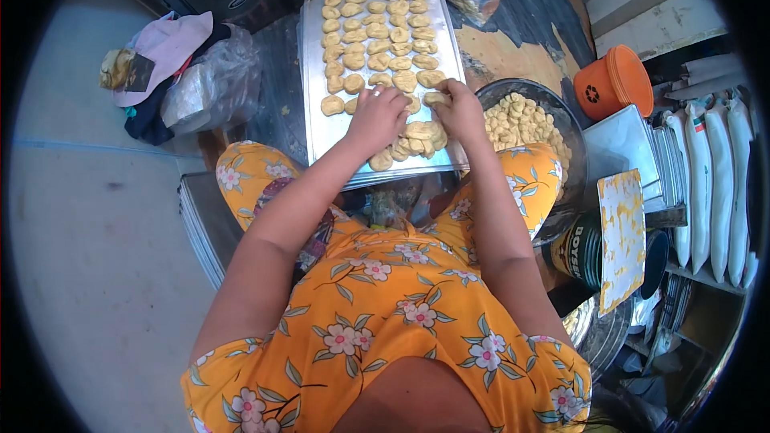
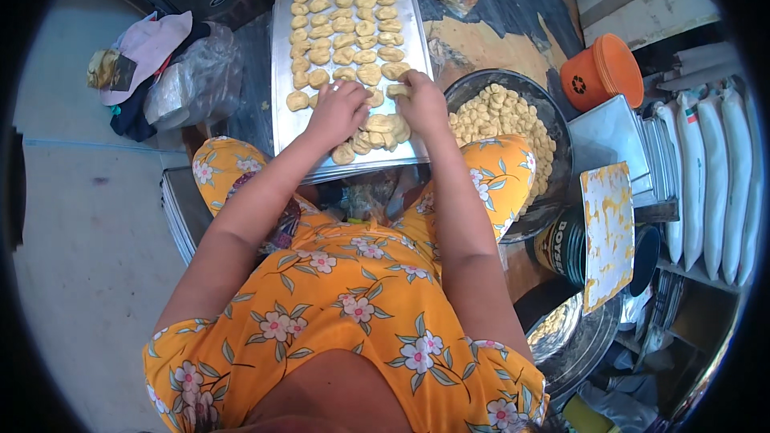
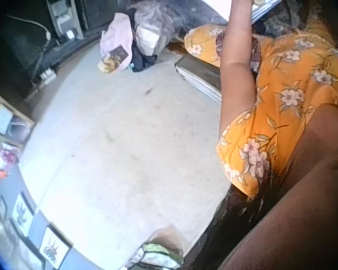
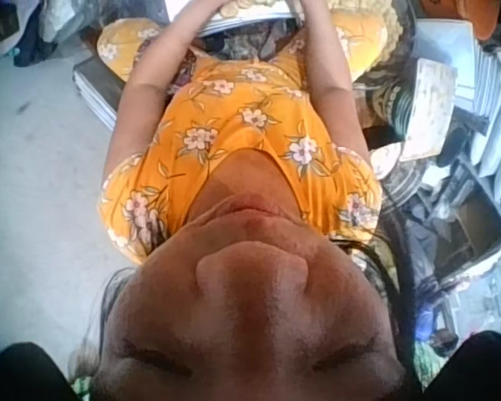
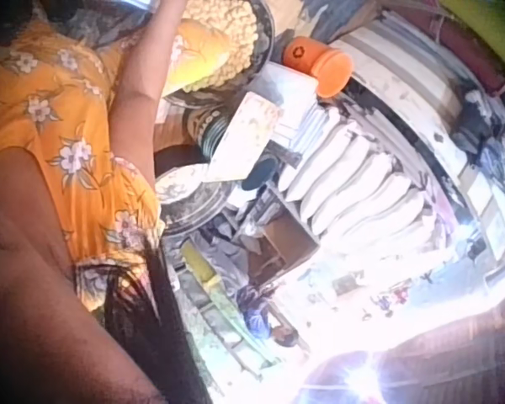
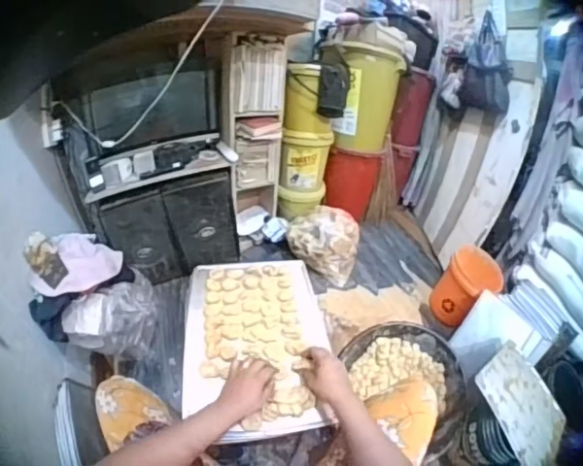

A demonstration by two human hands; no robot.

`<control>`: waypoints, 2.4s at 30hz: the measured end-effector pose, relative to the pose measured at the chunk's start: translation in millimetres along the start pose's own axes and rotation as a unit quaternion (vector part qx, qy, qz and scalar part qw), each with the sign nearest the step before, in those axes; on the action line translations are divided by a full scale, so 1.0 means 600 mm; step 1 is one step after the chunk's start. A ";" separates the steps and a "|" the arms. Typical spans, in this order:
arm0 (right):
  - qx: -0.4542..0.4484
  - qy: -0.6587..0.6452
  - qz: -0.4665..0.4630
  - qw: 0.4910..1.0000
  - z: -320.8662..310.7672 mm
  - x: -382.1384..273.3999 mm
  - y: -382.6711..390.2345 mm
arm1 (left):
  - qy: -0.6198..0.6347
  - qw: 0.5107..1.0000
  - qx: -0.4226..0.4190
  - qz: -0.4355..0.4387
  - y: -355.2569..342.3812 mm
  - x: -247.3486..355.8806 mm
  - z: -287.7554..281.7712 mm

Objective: The person wipes metal baking trays with a cloth, transfers dough pieces from a bowl onto a tray, and shapes and arranges the dough pieces into rows on the tray by hand.

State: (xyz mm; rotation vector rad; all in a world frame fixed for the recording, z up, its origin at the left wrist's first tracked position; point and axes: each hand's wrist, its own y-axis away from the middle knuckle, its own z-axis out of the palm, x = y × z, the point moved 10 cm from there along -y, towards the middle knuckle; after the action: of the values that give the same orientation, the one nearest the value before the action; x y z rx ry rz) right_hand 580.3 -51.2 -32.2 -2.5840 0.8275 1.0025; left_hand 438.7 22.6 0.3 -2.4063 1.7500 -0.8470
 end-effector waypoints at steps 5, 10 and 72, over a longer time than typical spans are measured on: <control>0.040 -0.007 -0.075 0.996 -0.007 -0.009 0.009 | -0.056 0.997 -0.051 0.011 -0.025 -0.008 0.041; 0.043 0.060 0.043 0.996 -0.038 0.014 0.047 | 0.008 1.000 -0.007 0.002 0.001 0.014 0.013; -0.081 0.151 -0.094 0.981 0.065 -0.121 0.088 | -0.003 1.000 0.001 0.013 0.091 -0.019 -0.044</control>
State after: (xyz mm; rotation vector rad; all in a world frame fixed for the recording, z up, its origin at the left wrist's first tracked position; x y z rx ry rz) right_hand 484.3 -47.5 -13.0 -2.9357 0.5693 0.6570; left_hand 377.0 20.0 -1.0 -2.3774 1.7733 -0.8375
